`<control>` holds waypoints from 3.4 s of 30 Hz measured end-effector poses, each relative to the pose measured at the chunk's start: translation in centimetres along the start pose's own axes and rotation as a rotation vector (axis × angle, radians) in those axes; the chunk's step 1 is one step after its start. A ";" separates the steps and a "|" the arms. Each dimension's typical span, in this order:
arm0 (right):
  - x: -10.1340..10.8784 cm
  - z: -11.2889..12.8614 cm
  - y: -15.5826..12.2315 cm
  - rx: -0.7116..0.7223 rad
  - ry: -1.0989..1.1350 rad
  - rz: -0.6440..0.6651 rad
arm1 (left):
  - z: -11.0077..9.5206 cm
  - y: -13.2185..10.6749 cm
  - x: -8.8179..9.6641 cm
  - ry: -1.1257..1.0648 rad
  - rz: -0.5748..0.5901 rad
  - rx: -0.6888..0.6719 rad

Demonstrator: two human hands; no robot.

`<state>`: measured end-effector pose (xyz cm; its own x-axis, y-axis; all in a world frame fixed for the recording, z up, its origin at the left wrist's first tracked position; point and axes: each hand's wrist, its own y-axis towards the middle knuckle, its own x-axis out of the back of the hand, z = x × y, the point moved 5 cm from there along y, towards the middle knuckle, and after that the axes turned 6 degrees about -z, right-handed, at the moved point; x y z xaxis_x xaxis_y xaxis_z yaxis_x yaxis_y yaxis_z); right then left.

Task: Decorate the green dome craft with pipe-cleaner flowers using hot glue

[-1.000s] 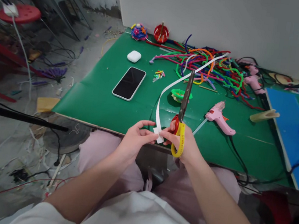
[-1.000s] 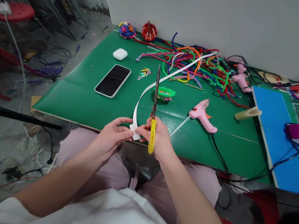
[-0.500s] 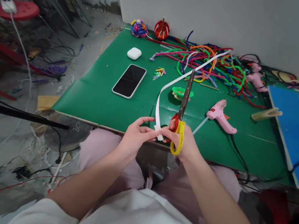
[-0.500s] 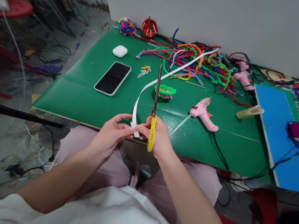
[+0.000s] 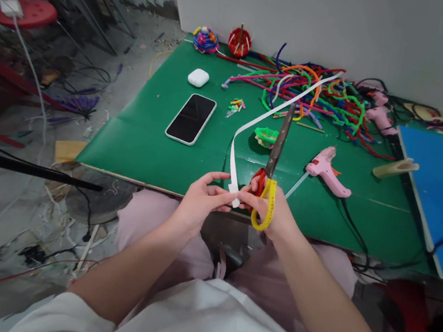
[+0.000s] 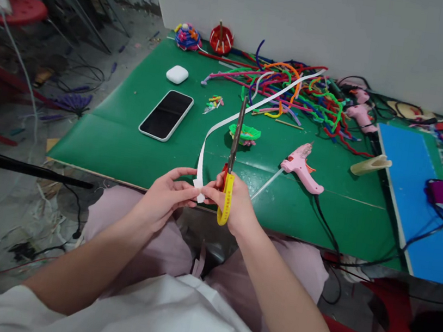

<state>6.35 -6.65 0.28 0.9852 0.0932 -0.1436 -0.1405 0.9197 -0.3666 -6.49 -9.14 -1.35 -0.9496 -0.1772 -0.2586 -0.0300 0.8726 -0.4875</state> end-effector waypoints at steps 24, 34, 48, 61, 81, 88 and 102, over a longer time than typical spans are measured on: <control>0.2 -0.4 -0.6 -0.016 -0.026 0.021 | 0.3 0.3 0.0 -0.065 0.016 0.009; 0.2 -0.2 -0.3 -0.034 -0.012 0.121 | 0.4 0.4 -0.1 -0.035 0.043 0.022; 0.3 -0.3 -0.2 -0.057 -0.019 0.154 | 0.5 0.5 -0.2 -0.030 0.074 0.046; 0.2 -0.3 -0.5 -0.061 -0.053 0.167 | 0.6 0.4 -0.4 -0.062 0.128 0.073; 0.5 -0.4 -0.2 -0.049 -0.025 0.053 | 0.5 0.2 -0.5 -0.002 0.099 -0.031; 0.5 -0.3 -0.2 -0.034 -0.028 0.068 | 0.5 0.2 -0.5 0.006 0.076 -0.036; 0.9 -0.5 0.0 0.051 -0.122 0.041 | 0.4 0.2 -0.6 0.049 0.045 -0.086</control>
<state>7.23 -6.79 -0.28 0.9839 0.1736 -0.0432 -0.1783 0.9321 -0.3152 -5.83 -9.07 -1.65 -0.9647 -0.1160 -0.2364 -0.0114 0.9153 -0.4026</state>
